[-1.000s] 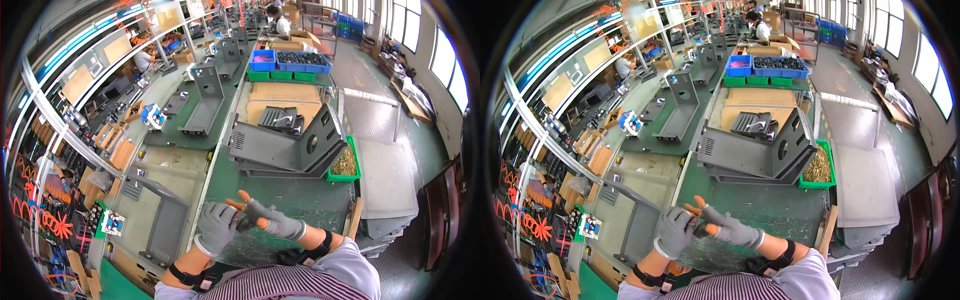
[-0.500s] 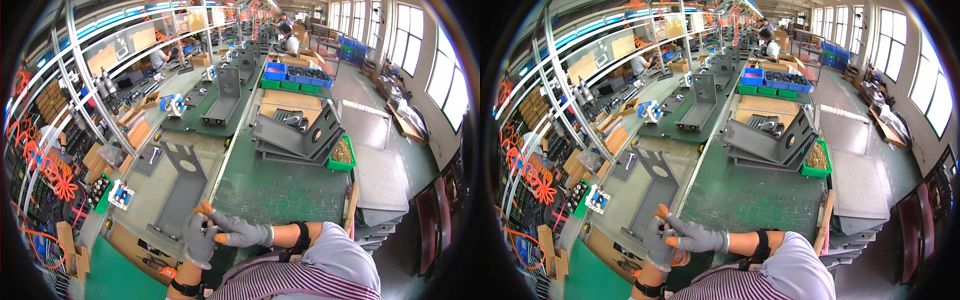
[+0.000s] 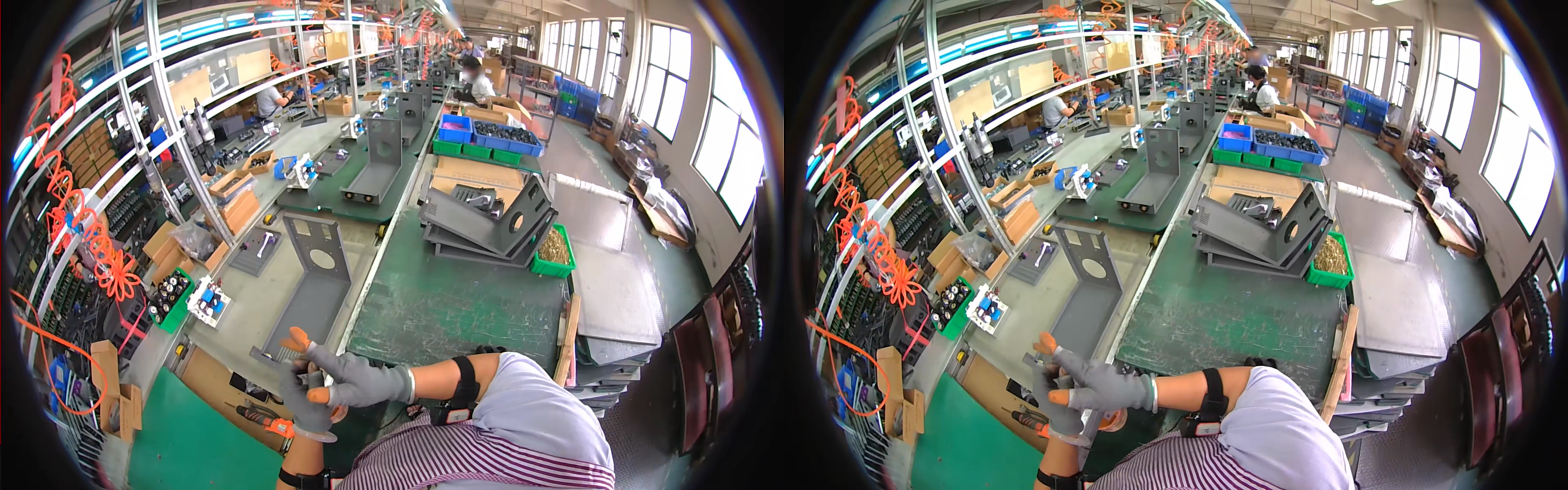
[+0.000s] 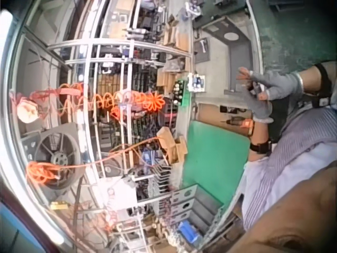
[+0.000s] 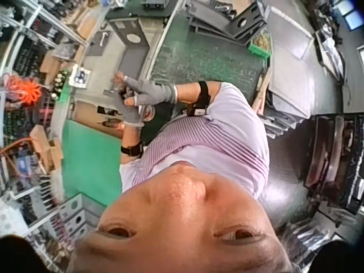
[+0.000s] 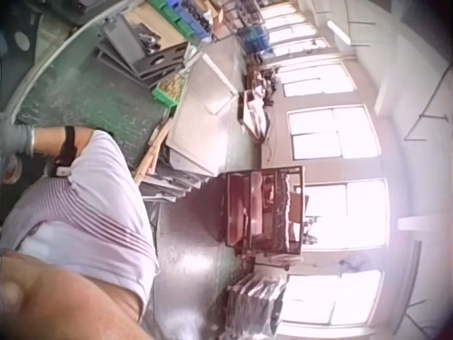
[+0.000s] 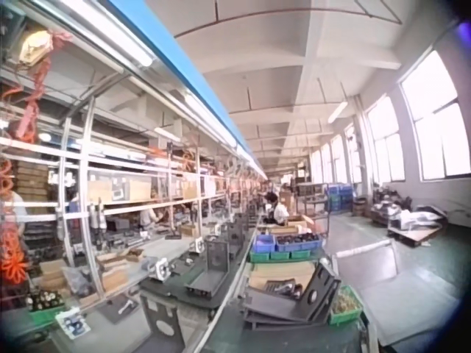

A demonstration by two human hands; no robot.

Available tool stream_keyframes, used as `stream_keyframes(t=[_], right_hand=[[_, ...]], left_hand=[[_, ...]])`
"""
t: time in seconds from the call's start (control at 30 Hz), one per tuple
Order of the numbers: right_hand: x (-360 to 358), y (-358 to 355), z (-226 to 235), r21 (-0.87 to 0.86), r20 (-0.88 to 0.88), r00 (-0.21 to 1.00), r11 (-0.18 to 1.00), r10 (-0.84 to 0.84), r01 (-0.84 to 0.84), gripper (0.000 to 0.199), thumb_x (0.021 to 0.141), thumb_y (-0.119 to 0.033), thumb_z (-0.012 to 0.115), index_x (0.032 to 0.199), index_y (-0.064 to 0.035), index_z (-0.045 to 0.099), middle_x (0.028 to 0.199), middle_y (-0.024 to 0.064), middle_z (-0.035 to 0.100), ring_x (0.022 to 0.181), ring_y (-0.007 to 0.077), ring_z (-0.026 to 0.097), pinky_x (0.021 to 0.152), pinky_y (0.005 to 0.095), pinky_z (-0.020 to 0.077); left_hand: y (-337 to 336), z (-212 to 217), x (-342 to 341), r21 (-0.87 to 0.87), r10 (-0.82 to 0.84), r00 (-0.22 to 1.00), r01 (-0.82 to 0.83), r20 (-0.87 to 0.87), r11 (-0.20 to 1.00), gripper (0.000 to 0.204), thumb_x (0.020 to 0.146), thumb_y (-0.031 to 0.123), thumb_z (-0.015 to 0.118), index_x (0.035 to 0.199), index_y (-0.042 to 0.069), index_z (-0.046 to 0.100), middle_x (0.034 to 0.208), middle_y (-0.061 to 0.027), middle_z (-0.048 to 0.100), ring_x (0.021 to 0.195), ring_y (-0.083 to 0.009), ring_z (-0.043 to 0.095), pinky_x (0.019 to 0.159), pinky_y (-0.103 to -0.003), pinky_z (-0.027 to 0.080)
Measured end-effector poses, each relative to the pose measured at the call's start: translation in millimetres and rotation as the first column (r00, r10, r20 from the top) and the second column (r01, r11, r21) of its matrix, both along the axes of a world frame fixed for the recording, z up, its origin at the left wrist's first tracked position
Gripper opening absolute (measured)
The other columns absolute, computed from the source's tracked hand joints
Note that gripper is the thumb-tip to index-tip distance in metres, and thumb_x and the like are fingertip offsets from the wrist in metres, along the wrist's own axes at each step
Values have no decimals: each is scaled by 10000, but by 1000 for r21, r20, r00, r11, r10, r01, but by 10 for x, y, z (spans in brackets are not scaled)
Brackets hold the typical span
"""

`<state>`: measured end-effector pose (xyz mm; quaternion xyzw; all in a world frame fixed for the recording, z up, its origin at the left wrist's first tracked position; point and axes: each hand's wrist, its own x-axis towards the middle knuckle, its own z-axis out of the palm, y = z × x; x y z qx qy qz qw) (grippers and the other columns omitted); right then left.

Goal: The person picks up a circuit board assembly, carries it to a workstation, and places it onto a metal chassis. They then pick up a metal frame, hit it with a wooden block, put on finger cots, and stack the metal frames.

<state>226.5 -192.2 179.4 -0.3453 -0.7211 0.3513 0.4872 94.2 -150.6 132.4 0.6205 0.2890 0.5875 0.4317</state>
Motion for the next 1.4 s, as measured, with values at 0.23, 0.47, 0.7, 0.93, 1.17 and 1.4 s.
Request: stream_keyframes(t=[0.23,0.47,0.7,0.93,1.17,1.4], right_hand=[[45,145,48,156,113,989,985,-97,79,896,881,-383,569,1446,-14,-20,1183,209,513,973,301,595,862,318,457],[243,248,-28,-123,12,999,992,36,-34,868,880,-389,559,1451,-40,6,1204,222,479,976,315,581,886,334,447],[338,314,-131,-87,166,982,991,-89,104,872,886,-337,585,1448,-15,1,1336,227,410,1010,267,587,955,308,406],[403,319,-151,-90,244,965,989,-95,121,882,874,-375,594,1452,-32,25,1283,233,436,978,308,595,871,320,462],[448,315,-109,-102,128,991,993,-46,59,818,886,-393,564,1439,-25,86,1098,173,502,872,256,604,789,310,484],[518,364,-166,-246,26,999,969,28,-21,756,930,-292,523,1462,-67,36,1358,141,426,1026,158,547,925,278,417]], left_hand=[[83,65,111,-43,-28,999,30,46,999,143,838,135,529,808,7,473,740,-72,488,641,-141,458,549,-292,368],[237,90,192,112,8,948,29,-319,993,110,818,95,523,765,19,462,750,-57,487,640,-122,443,538,-270,349],[231,60,432,-33,-34,999,33,-35,999,106,825,107,537,801,10,502,739,-74,497,655,-148,496,559,-284,396],[306,87,396,156,38,927,22,-372,988,228,883,228,553,838,5,539,804,-111,566,717,-163,559,601,-296,438],[248,167,445,-161,-291,957,284,-20,945,213,878,217,563,930,13,532,858,-44,560,783,-117,540,662,-264,440],[269,-45,482,-239,-272,957,289,101,927,205,877,176,525,967,-9,531,871,-45,563,795,-116,542,686,-251,442]])
